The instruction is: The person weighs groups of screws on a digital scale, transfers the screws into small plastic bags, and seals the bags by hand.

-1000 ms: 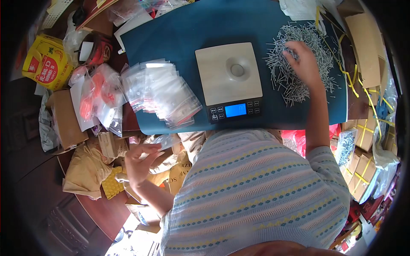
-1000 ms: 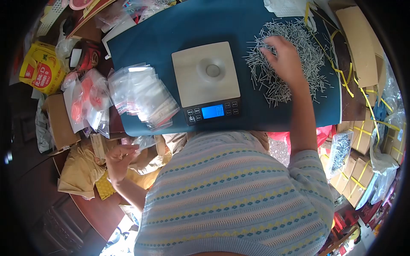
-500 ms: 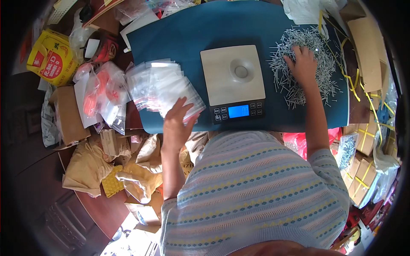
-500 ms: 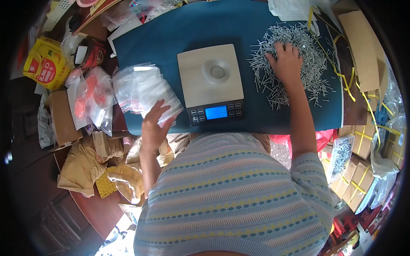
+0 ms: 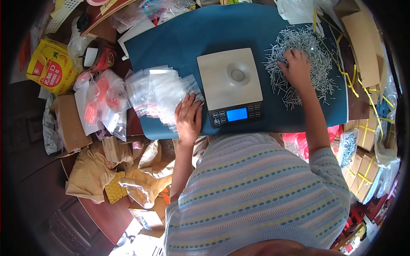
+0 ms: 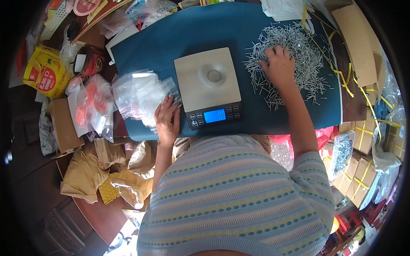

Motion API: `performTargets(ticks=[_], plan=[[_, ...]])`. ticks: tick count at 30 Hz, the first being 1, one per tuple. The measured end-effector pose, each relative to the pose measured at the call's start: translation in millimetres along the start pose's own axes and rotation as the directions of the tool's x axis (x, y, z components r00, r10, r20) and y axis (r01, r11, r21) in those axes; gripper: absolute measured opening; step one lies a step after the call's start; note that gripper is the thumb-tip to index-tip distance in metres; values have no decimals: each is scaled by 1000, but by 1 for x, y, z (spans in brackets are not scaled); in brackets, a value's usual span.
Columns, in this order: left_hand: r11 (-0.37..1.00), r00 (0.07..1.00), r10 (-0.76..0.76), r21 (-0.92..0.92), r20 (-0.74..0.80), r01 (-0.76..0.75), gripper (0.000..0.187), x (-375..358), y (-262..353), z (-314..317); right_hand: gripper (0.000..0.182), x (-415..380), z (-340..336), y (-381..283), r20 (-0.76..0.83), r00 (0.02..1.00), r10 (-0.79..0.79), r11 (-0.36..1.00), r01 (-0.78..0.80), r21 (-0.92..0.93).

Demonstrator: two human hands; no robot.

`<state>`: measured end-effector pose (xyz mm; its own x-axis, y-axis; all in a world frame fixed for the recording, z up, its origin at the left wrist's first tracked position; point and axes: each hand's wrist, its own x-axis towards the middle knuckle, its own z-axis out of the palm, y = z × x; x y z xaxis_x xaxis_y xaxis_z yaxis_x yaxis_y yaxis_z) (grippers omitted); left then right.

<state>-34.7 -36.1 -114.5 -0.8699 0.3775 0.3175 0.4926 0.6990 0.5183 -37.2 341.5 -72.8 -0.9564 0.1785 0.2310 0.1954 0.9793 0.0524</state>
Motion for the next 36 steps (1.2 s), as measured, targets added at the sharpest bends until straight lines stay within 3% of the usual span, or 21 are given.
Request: performTargets(ticks=[3, 6, 12, 18, 21, 24, 27, 31, 34, 36], plan=[[1000, 1000, 11, 8, -21, -11, 15, 0, 1, 0, 35, 3, 1, 18, 39, 997, -60, 969, 49, 241], [998, 998, 8, -64, -64, -12, 14, -3, -3, 2, 33, 7, 8, 23, -19, 999, -40, 967, 43, 253], [985, 986, 6, -170, -167, -35, 14, -2, 0, -4, 35, 9, -4, 6, 133, 991, 23, 953, -62, 296], [977, 977, -41, -211, -208, -4, 16, -5, -3, -7, 28, 15, -15, 14, 219, 974, -52, 895, -52, 444], [978, 978, -42, -209, -204, -2, 17, -5, -2, -11, 23, 20, -14, 27, 118, 981, -154, 821, 61, 568], [979, 977, -36, -203, -209, -7, 19, -3, -4, -11, 20, 26, -22, 30, 222, 973, -63, 758, -98, 645], [983, 974, 1, -179, -227, -42, 22, 2, -7, -11, 21, 32, -20, 41, 236, 968, -79, 753, -98, 650], [982, 976, -2, -185, -217, -39, 25, 1, -4, -14, 19, 40, -18, 52, 339, 937, -83, 544, -243, 803], [982, 967, -15, -186, -254, -34, 27, 0, -2, -12, 18, 46, -41, 37, 366, 926, -95, 469, -282, 837], [984, 963, 3, -169, -270, -50, 26, 1, -2, -12, 20, 52, -34, 36, 338, 929, -149, 543, -209, 813]])
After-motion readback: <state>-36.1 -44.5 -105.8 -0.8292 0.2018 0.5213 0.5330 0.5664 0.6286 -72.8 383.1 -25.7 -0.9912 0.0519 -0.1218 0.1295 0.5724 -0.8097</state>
